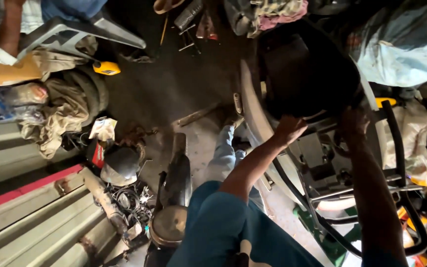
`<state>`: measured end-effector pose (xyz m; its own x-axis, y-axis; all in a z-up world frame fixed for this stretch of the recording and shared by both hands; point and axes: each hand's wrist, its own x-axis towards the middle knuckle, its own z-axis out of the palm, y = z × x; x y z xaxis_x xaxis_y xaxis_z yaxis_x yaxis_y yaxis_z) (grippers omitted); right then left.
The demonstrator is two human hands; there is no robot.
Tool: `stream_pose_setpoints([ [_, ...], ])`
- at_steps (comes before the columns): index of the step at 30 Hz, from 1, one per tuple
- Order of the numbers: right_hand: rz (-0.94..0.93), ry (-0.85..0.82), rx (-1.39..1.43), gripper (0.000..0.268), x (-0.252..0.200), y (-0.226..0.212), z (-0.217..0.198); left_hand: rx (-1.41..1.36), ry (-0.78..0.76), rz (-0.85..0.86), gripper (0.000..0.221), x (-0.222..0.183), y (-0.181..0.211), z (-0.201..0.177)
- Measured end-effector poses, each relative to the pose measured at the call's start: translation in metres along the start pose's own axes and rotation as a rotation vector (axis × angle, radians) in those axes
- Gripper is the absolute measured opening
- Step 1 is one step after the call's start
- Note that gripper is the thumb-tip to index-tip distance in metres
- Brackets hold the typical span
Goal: Repairing a scooter by using a socket wrench to tighten or loosen bolts inside the seat storage compartment.
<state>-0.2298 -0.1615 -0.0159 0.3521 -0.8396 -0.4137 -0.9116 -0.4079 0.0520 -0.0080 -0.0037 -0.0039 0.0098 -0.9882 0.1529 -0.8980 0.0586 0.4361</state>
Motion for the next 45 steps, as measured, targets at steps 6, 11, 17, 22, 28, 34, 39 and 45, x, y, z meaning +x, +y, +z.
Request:
stream_pose_setpoints([
  [6, -0.16, -0.172, -0.397, 0.03, 0.031, 0.025, 0.042, -0.03, 0.027, 0.003, 0.011, 0.003, 0.002, -0.012],
  [11, -0.212, -0.016, -0.445, 0.023, -0.002, -0.004, -0.006, 0.019, 0.09, -0.005, 0.01, 0.003, 0.004, -0.008],
  [17, -0.245, 0.235, -0.33, 0.048, -0.017, 0.015, 0.036, -0.297, -0.076, -0.06, 0.018, -0.006, -0.005, 0.003],
  [22, 0.251, -0.099, -0.051, 0.029, -0.02, -0.047, -0.027, -0.312, 0.014, 0.069, 0.018, -0.014, -0.015, 0.035],
  [28, 0.262, -0.041, -0.091, 0.025, -0.004, -0.042, 0.011, -0.078, -0.014, 0.087, 0.013, -0.015, -0.024, 0.041],
  [34, 0.066, 0.067, -0.163, 0.056, -0.048, -0.035, -0.03, 0.006, -0.222, 0.039, 0.012, 0.006, -0.017, -0.003],
  [39, 0.405, 0.303, 0.232, 0.04, -0.133, -0.01, -0.083, -0.149, 0.008, 0.206, 0.023, 0.052, 0.009, -0.043],
  [45, 0.683, 0.596, 0.98, 0.021, -0.281, -0.033, -0.122, -0.271, -0.103, 0.26, 0.02, 0.114, 0.048, 0.003],
])
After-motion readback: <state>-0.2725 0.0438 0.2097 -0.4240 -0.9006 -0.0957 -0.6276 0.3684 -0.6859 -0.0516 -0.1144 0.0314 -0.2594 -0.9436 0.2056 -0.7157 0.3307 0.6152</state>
